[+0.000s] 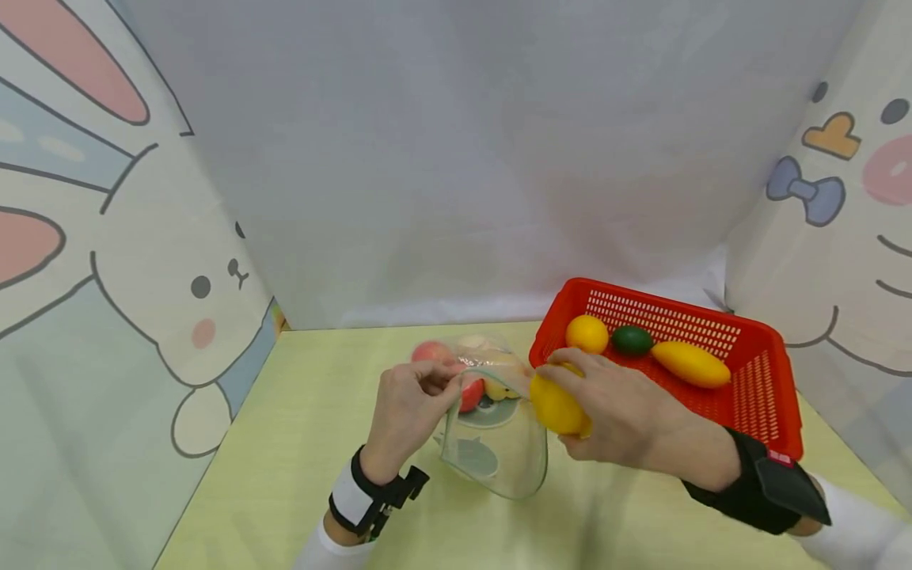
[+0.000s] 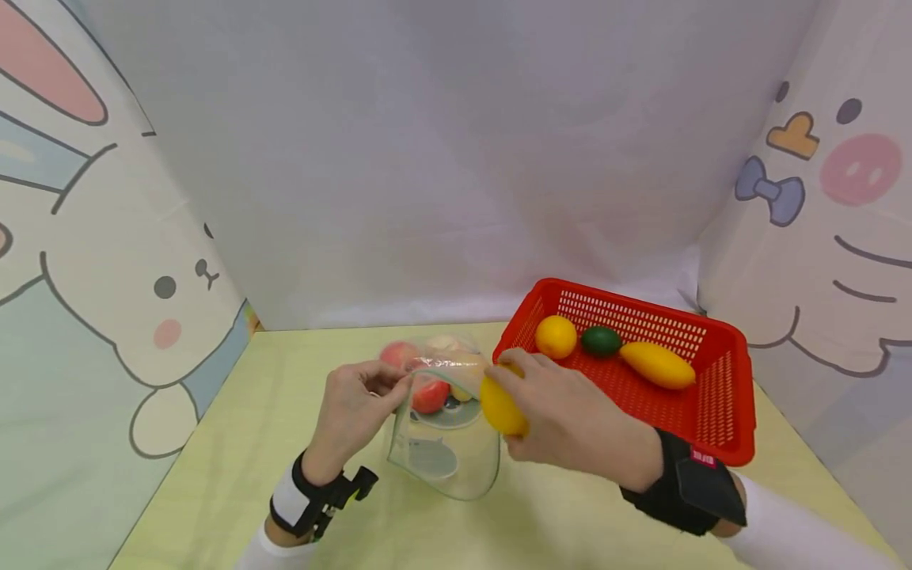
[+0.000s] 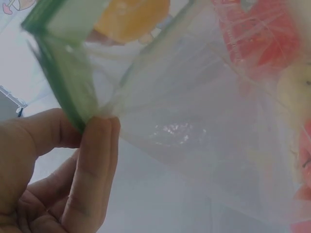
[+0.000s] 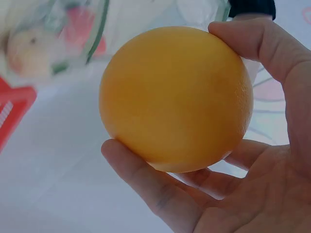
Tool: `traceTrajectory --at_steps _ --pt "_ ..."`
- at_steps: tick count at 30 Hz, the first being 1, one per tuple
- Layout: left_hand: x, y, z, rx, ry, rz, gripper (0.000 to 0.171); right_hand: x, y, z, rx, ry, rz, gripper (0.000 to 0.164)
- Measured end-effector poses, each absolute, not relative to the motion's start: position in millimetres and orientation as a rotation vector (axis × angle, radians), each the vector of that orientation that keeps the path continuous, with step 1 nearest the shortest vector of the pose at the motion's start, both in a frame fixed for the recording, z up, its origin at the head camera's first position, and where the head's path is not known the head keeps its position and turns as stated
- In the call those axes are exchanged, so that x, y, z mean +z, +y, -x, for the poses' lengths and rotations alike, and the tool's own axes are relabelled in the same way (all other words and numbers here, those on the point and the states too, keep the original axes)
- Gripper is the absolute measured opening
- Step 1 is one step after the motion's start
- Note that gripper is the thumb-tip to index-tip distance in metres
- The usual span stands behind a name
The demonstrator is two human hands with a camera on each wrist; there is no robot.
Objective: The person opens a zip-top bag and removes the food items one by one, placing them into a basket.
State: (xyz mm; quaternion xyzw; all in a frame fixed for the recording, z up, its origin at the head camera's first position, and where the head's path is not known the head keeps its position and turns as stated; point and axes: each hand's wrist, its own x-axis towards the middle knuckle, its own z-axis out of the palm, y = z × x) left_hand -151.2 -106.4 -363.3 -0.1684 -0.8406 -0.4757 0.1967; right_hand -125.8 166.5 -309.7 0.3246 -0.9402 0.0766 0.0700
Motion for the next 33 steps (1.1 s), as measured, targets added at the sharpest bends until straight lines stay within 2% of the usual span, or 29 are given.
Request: traceTrajectory --at_steps 9,16,24,33 --pt "-363.4 -107.1 151.1 -1.347 -2.353 0.474 0.006 -313.8 199.3 182.0 0.447 -2.841 -0.833 0.062" --pt "-362.4 -107.2 150.3 -1.345 -2.362 0.486 0.006 -335.1 216.9 230.7 0.480 -2.999 -0.681 0.063" --pt "-361.9 -107.6 150.2 -1.344 -2.372 0.478 0.006 -377.5 230.2 269.9 0.395 -3.070 -0.787 0.059" --pt "-362.8 -107.9 150.6 -1.354 -2.368 0.480 0.007 -406.5 233.7 289.4 0.189 -3.106 -0.918 0.059"
